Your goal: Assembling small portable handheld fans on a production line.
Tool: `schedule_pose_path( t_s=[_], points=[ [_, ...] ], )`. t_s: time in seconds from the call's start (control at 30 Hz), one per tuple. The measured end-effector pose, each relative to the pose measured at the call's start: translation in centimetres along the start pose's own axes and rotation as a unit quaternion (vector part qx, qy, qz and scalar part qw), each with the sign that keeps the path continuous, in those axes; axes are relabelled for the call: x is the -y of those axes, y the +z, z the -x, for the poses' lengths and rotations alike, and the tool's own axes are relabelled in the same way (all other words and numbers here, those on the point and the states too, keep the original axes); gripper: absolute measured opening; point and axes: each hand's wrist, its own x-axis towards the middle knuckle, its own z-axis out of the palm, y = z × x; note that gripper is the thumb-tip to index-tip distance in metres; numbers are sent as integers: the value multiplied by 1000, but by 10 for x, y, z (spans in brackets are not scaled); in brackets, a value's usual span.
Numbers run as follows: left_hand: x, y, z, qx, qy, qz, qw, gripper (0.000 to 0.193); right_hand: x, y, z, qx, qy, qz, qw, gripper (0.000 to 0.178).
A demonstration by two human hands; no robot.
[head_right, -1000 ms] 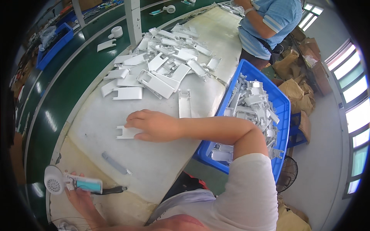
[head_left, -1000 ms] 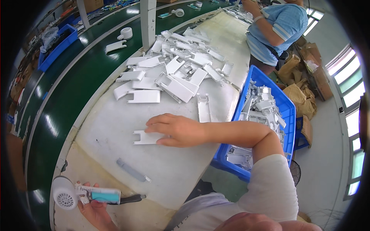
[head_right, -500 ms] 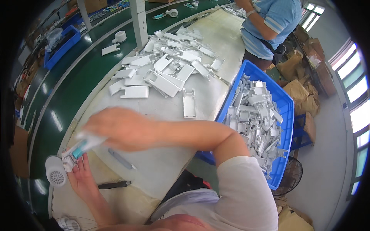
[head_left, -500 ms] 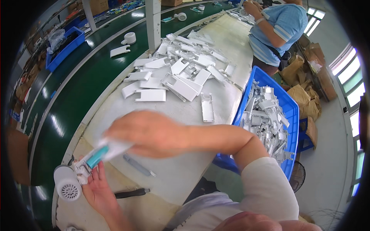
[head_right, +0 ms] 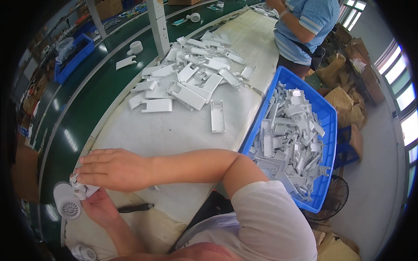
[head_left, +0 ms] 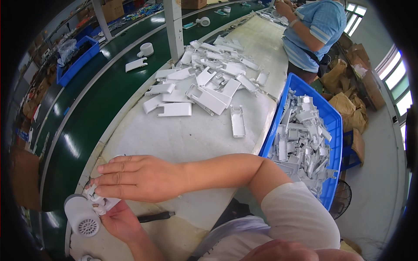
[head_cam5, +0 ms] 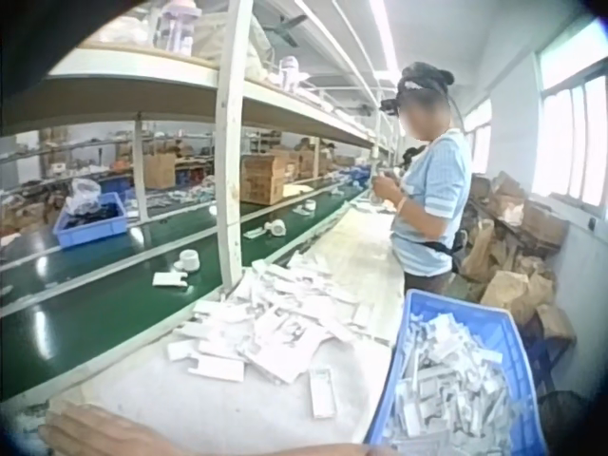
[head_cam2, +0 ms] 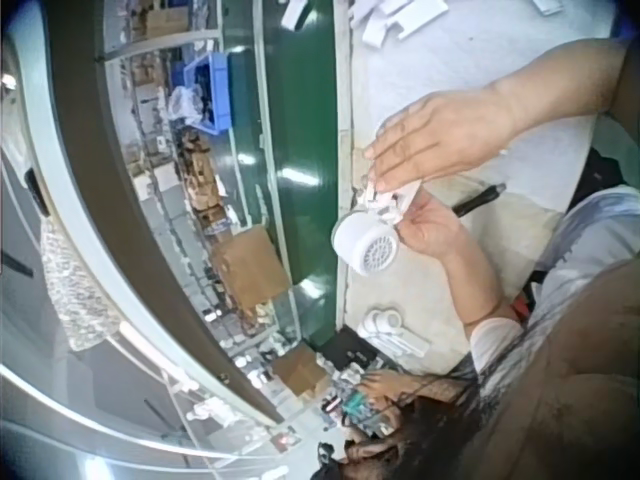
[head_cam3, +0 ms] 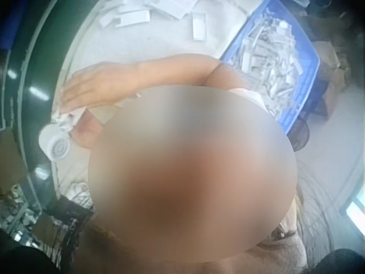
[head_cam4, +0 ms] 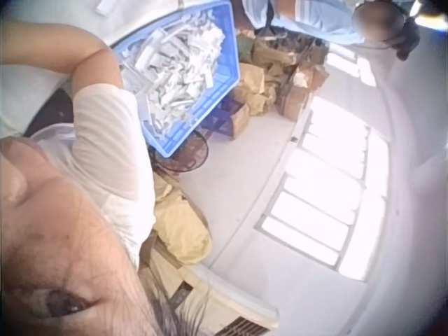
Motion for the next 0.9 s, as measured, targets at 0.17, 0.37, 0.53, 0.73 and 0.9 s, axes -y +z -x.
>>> schedule_pose_path(
  t_s=[0.17, 0.37, 0.53, 0.73, 0.9],
  points=[
    [8, 12, 8, -22, 15, -39, 999, 45, 1, 4, 4, -4, 12, -18, 1000, 34],
    [-7, 14, 4, -1, 58, -103, 993, 50, 1, -7, -2, -15, -13, 13, 1000, 43],
    [-18, 29, 4, -33, 153, -146, 977, 50, -3, -19, -1, 88, 275, -287, 914, 45],
    [-25, 44, 11, -74, 135, -101, 983, 52, 16, -9, 1, -29, 215, -256, 942, 39],
    [-22, 52, 16, -45, 116, -170, 977, 53, -5, -14, 9, -106, 82, -149, 980, 41]
  ],
)
